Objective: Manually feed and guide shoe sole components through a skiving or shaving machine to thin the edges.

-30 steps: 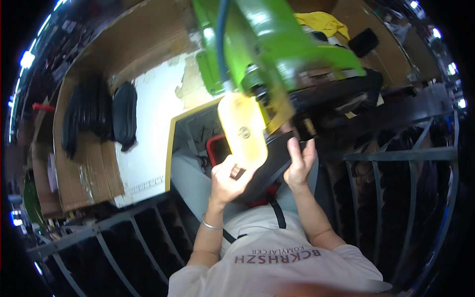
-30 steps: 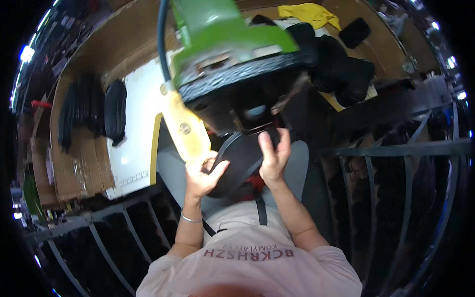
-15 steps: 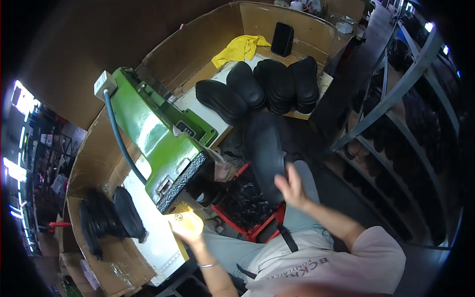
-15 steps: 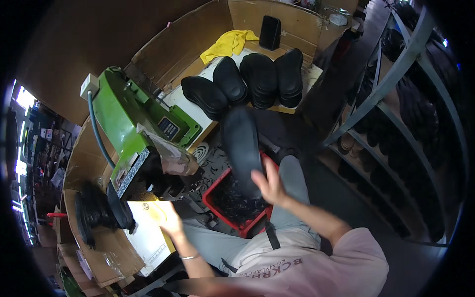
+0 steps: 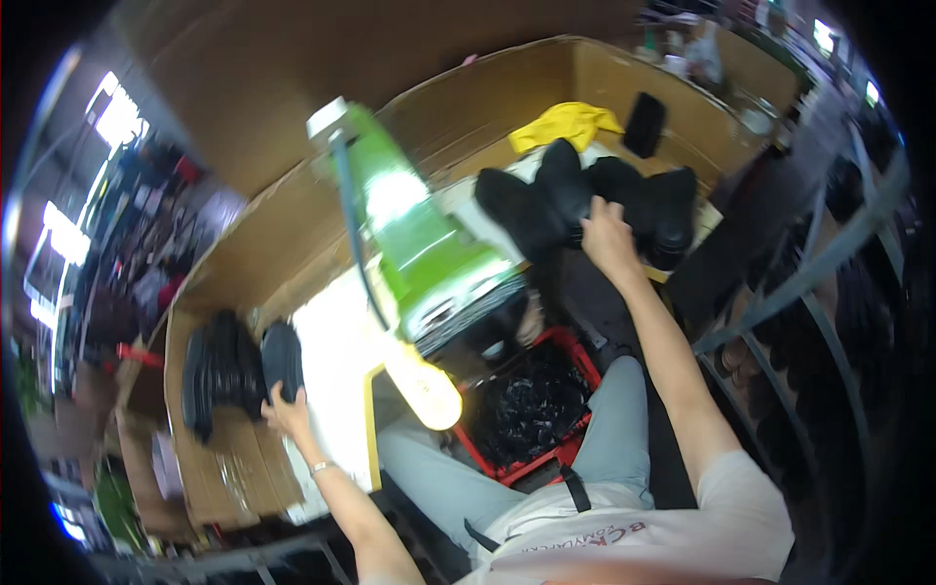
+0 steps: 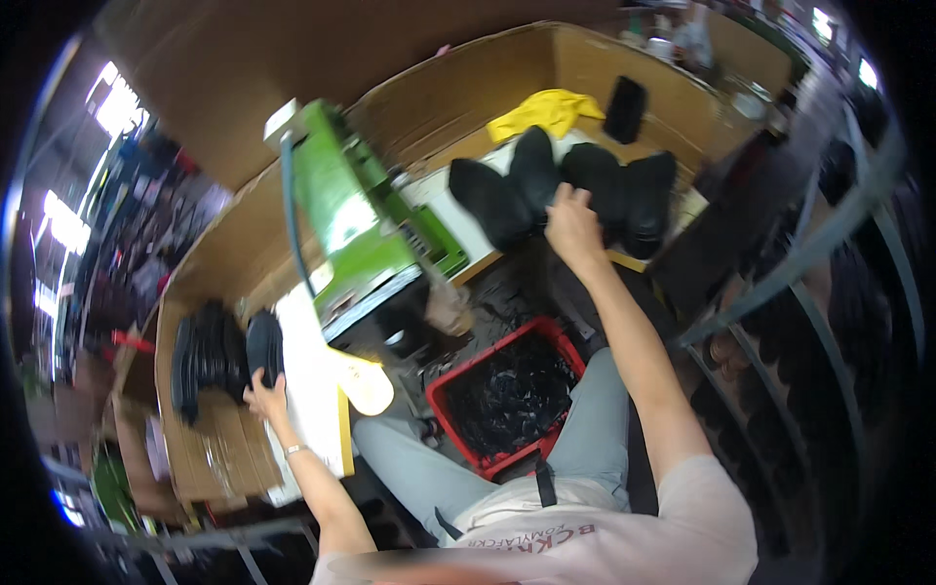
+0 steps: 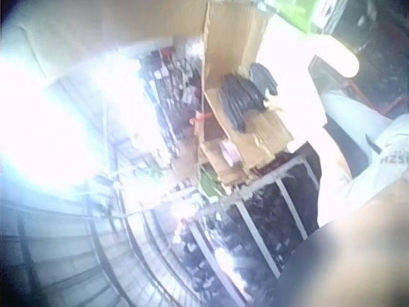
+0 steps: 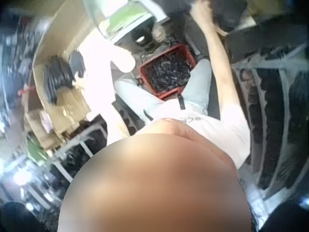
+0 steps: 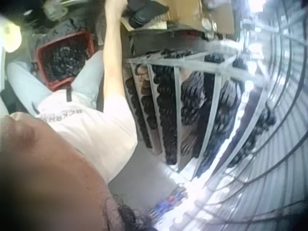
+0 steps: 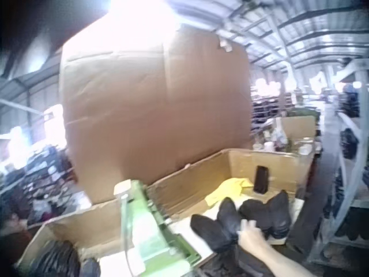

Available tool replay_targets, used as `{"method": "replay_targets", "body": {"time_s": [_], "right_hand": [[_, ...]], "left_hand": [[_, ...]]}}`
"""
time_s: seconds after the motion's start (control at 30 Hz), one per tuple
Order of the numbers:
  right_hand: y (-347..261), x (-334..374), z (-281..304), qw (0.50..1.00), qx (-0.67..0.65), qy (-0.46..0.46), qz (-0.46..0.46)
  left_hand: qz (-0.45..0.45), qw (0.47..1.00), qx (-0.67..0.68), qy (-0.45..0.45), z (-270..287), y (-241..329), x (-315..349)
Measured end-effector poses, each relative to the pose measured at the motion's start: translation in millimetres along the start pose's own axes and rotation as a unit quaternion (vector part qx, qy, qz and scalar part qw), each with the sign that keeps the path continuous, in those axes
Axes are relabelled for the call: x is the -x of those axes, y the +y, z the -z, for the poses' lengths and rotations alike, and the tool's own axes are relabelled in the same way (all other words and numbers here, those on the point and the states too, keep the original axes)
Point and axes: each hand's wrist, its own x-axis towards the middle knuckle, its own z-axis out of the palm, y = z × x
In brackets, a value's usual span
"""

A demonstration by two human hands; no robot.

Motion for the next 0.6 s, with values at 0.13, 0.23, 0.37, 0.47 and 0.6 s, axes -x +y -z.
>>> {"method": "replay_targets", "body": {"time_s": [0.13,0.23,0.37,0.47,0.6], "right_hand": [[-3,66,8,0.985,-0.047,0.079,0.144],[20,125,-11,0.961,-0.168,-0.103,0.192],[-15,209,-44,0.731,-0.513,-0.444,-0.074],[-47,235,-43,0.564,-0.652,-0.475,-0.176],[-61,251,-106,0.356,-0.726,-0.525,-0.266]], "left_hand": [[-0.177,0.959,0.194,0.106,4,-38,7],[-0.143,0.921,0.353,0.08,59,-1,79],[-0.168,0.861,0.48,-0.006,123,-15,162],[-0.207,0.812,0.536,-0.1,126,-17,194],[-0.231,0.811,0.53,-0.088,100,3,196]]}}
